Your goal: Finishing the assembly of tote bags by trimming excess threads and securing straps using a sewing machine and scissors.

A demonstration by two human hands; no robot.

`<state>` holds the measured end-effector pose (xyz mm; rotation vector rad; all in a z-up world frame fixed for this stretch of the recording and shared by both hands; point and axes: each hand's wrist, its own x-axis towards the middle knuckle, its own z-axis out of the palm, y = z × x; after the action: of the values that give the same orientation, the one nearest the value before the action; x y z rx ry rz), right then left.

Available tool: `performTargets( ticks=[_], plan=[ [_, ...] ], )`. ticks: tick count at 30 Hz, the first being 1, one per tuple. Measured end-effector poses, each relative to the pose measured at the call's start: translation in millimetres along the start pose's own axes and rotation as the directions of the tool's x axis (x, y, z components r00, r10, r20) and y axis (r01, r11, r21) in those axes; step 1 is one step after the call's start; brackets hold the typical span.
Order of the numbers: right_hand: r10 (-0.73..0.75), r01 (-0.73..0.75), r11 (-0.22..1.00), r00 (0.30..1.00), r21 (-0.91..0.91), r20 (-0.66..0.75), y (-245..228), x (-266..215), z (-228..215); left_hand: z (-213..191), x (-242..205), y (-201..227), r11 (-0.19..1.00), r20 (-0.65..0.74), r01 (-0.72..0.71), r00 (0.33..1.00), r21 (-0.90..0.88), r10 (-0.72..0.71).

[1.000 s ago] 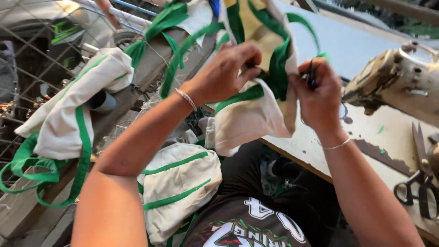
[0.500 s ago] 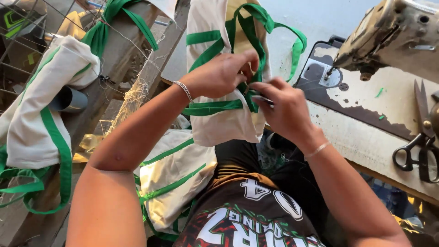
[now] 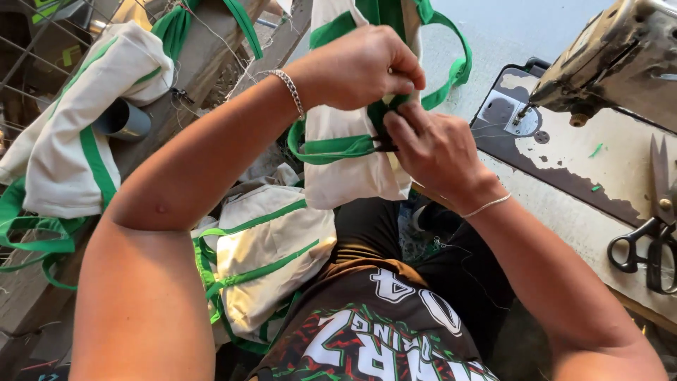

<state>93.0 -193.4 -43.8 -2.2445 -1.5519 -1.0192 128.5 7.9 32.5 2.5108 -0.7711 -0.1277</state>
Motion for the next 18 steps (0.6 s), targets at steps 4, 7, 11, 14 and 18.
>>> performTargets(
  ticks=[4,7,11,14,18],
  plan=[
    [0.098,-0.098,0.986,0.995,0.132,0.003,11.2,7.0,-5.5,-23.9,-5.5,22.9,0.998,-0.034,-0.062,0.997,0.025,0.062],
    [0.144,-0.146,0.976,0.989,0.163,0.022,10.1,15.1,-18.4,-31.9,-8.2,30.7,0.996,-0.032,-0.040,0.999,0.081,0.043],
    [0.257,-0.256,0.948,0.966,0.187,0.018,-1.9,15.7,-26.8,-38.7,-13.6,43.7,0.999,-0.090,-0.022,0.996,0.027,0.024],
    [0.278,-0.250,0.933,0.958,0.258,-0.077,-4.0,20.5,-36.7,-40.7,-14.4,42.6,0.996,-0.085,-0.089,0.992,0.017,0.090],
    [0.318,-0.257,0.904,0.938,0.341,-0.136,-10.3,25.8,-53.3,-47.7,-18.7,52.0,0.996,-0.056,-0.093,0.994,0.001,0.093]
  ],
)
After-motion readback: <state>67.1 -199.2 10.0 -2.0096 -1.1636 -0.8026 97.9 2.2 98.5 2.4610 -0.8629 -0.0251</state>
